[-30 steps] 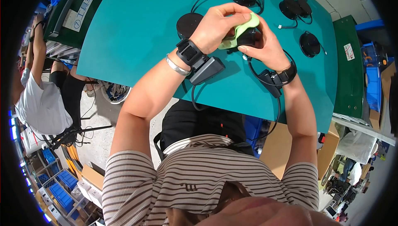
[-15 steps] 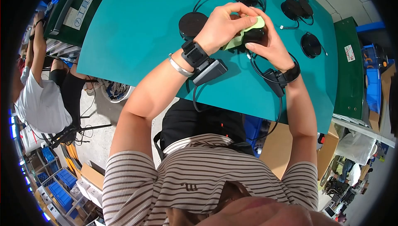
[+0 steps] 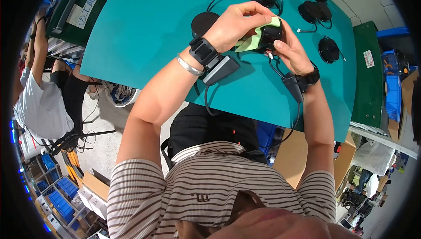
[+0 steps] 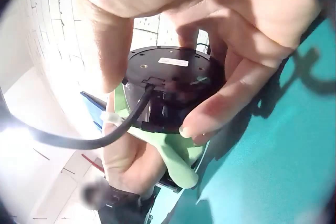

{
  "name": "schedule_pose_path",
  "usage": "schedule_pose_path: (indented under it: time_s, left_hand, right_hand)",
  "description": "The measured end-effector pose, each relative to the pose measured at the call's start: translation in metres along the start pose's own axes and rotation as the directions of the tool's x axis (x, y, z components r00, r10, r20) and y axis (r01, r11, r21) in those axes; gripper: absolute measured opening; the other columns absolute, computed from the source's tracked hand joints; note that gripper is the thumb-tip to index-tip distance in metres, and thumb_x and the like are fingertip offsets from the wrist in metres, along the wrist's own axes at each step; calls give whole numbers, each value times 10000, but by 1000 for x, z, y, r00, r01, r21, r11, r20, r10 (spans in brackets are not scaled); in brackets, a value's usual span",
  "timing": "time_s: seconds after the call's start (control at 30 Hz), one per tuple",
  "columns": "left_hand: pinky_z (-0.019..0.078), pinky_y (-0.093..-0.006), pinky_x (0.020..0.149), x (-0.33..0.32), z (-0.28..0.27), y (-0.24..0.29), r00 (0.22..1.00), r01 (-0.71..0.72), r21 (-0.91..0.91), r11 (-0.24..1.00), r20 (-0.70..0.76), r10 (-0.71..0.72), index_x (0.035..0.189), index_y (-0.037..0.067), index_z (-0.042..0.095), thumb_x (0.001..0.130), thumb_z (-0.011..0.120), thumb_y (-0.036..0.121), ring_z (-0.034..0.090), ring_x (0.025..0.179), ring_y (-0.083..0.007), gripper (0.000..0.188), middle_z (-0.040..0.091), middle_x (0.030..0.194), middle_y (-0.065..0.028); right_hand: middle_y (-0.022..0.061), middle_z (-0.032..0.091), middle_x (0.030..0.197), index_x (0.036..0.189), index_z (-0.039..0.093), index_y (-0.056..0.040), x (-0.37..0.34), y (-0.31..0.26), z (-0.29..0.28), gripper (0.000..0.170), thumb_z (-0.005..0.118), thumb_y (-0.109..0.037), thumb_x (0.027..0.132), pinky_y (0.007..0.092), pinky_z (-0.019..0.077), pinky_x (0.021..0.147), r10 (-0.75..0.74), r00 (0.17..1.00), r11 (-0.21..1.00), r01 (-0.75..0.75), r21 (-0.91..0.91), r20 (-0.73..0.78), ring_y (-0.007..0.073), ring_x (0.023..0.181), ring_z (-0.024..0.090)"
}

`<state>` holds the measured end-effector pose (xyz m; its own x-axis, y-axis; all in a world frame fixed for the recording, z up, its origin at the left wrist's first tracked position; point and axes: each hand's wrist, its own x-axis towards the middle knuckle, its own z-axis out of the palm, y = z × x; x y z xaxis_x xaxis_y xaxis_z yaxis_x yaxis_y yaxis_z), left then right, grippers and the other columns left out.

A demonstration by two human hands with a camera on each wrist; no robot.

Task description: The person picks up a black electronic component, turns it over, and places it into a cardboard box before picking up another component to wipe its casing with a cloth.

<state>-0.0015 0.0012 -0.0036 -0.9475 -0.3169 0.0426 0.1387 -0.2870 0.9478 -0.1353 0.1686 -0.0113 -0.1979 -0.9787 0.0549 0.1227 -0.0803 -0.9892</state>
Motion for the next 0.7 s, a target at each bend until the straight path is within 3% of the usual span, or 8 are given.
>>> schedule_pose_path:
  time_s: [0.07, 0.27, 0.4, 0.57, 0.7]
  left_hand:
    - [493, -205, 684, -1, 2, 3, 992, -122, 166, 979, 47, 116, 1074, 38, 661, 951, 638, 199, 610, 829, -37, 204, 664, 916, 16]
    - [446, -201, 669, -3, 7, 3, 979, -205, 339, 918, 88, 186, 1109, 38, 640, 917, 653, 128, 533, 761, -32, 213, 548, 811, 50]
    - [423, -192, 658, -3, 7, 0, 994, -111, 196, 974, 25, 108, 1139, 67, 582, 931, 629, 138, 522, 785, -24, 224, 566, 841, 47]
    - [441, -198, 630, -2, 6, -7, 999, -38, -16, 999, -37, 37, 1057, 99, 560, 955, 599, 181, 567, 812, -42, 137, 616, 933, 26]
    - [455, -207, 635, 0, 3, -8, 1000, 11, -158, 987, 25, -7, 1066, 103, 561, 957, 594, 182, 581, 838, -50, 139, 625, 976, 21]
  right_hand:
    - [110, 477, 1306, 1490, 250, -85, -1, -5, 1, 670, 614, -243, 950, 307, 519, 814, 72, 997, 997, -72, -4, 2, 196, 1074, 593]
    - [89, 495, 1262, 1462, 291, -117, 0, -5, 5, 597, 596, -228, 961, 253, 486, 738, 73, 995, 996, -70, 46, -74, 146, 996, 613]
    - [66, 507, 1244, 1469, 290, -143, 1, -6, 5, 601, 599, -230, 961, 231, 472, 720, 105, 991, 994, -101, 52, -85, 108, 948, 593]
    - [40, 526, 1210, 1470, 307, -152, 1, -3, 5, 597, 610, -230, 962, 204, 454, 680, 79, 991, 997, -78, 16, -107, 76, 861, 546]
    - [40, 527, 1214, 1468, 315, -151, 0, -1, -2, 604, 622, -243, 957, 210, 458, 689, 94, 993, 993, -89, 76, -68, 86, 912, 549]
